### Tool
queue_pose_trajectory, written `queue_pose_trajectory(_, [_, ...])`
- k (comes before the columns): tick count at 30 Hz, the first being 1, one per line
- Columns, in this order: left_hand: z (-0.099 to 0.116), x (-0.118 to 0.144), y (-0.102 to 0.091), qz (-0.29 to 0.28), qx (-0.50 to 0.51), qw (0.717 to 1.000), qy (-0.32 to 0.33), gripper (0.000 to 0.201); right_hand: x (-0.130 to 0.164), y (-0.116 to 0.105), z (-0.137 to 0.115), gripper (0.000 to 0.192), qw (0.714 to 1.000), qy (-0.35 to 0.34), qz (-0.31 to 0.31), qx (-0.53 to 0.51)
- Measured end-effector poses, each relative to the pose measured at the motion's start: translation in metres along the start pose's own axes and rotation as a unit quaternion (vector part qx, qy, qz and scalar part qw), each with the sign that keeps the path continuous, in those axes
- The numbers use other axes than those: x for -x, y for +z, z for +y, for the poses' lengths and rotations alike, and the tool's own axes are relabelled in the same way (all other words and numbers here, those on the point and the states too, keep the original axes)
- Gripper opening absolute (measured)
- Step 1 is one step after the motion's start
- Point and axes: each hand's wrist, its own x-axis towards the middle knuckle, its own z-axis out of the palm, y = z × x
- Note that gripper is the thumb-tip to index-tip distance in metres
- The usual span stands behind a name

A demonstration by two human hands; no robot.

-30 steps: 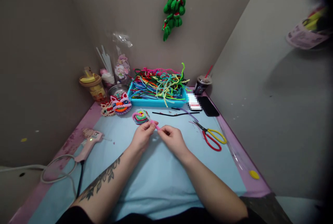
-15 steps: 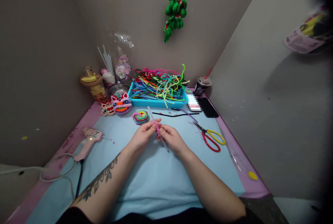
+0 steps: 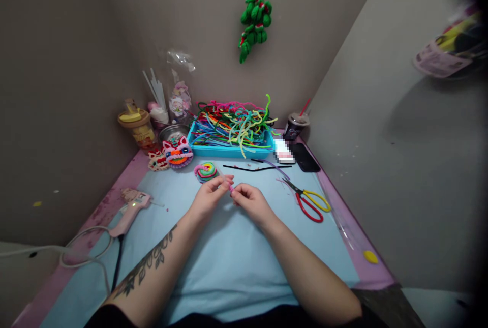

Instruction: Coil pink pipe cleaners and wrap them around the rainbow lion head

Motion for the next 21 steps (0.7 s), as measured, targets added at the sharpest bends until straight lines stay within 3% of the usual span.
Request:
queue_pose_trajectory(9, [0.003,0.003,0.005,0.010,-0.003,1.000,-0.008,0.027,0.001,0.003,-0.001,0.026,0.998,-0.031,0.042,0.022])
queue_pose_trajectory(14, [-0.001,0.002,0.007,0.042,0.017,0.998,-0.039,0.033,0.002,0.007,0.000,0.020,0.985,-0.086,0.088,0.123])
queue_pose_trajectory(18, [-0.005,0.003,0.013,0.078,0.036,0.995,-0.049,0.032,0.003,0.008,-0.002,0.018,0.945,-0.153,0.127,0.260])
queue_pose_trajectory(21, [-0.008,0.005,0.020,0.117,0.048,0.991,-0.048,0.032,0.004,0.010,-0.005,0.022,0.883,-0.202,0.146,0.398])
